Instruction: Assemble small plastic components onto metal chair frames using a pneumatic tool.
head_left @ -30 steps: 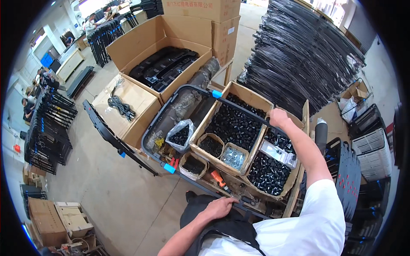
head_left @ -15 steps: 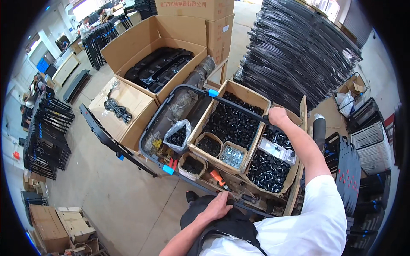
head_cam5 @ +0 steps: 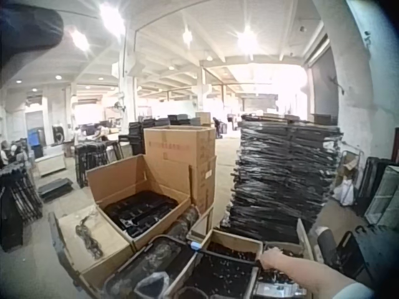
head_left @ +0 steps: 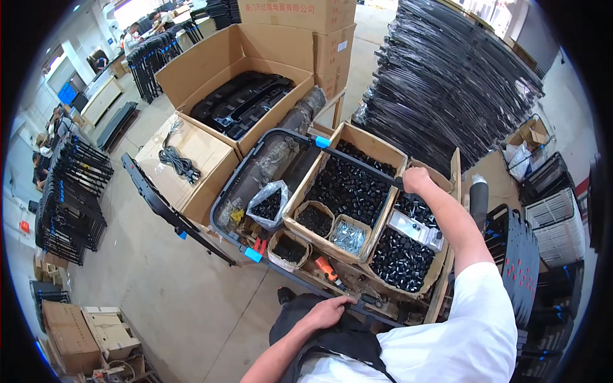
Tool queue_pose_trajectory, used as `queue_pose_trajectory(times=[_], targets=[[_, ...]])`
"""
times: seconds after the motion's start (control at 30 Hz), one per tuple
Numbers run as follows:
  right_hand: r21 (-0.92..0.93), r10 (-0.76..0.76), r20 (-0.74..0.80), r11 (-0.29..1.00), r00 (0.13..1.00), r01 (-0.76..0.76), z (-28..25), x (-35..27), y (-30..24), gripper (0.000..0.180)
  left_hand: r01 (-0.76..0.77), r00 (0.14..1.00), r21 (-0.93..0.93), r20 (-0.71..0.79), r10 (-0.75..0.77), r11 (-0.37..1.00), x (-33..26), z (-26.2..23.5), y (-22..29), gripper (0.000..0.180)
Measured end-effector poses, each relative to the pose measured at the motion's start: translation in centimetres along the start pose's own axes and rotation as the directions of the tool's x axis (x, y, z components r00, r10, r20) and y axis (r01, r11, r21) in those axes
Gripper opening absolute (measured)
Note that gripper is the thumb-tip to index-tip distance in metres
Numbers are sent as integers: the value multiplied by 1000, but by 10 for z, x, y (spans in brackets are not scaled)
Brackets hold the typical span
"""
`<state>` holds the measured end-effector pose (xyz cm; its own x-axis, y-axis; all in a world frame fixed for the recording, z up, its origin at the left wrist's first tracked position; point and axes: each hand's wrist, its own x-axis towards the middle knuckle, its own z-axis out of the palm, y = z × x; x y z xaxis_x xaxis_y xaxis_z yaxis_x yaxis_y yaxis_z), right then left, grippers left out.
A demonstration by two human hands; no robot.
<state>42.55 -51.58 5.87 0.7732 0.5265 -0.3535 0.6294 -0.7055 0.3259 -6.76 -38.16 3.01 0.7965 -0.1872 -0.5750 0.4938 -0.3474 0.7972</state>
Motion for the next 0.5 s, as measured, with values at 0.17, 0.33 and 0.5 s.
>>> queue_pose_trajectory(times=[0.17, 0.33, 0.5], targets=[[139, -65, -72, 987, 995, 75, 3, -3, -7, 30, -140, 987, 122, -57, 147, 983, 10, 8, -19, 40], [52, -93, -56, 994, 994, 96, 1, 7, -12, 39, -37, 981, 100, -184, 55, 994, 4, 7, -7, 32], [188, -83, -215, 974, 973, 125, 30, 7, -12, 37, -104, 953, 326, -239, 188, 939, -1, 8, -1, 29]])
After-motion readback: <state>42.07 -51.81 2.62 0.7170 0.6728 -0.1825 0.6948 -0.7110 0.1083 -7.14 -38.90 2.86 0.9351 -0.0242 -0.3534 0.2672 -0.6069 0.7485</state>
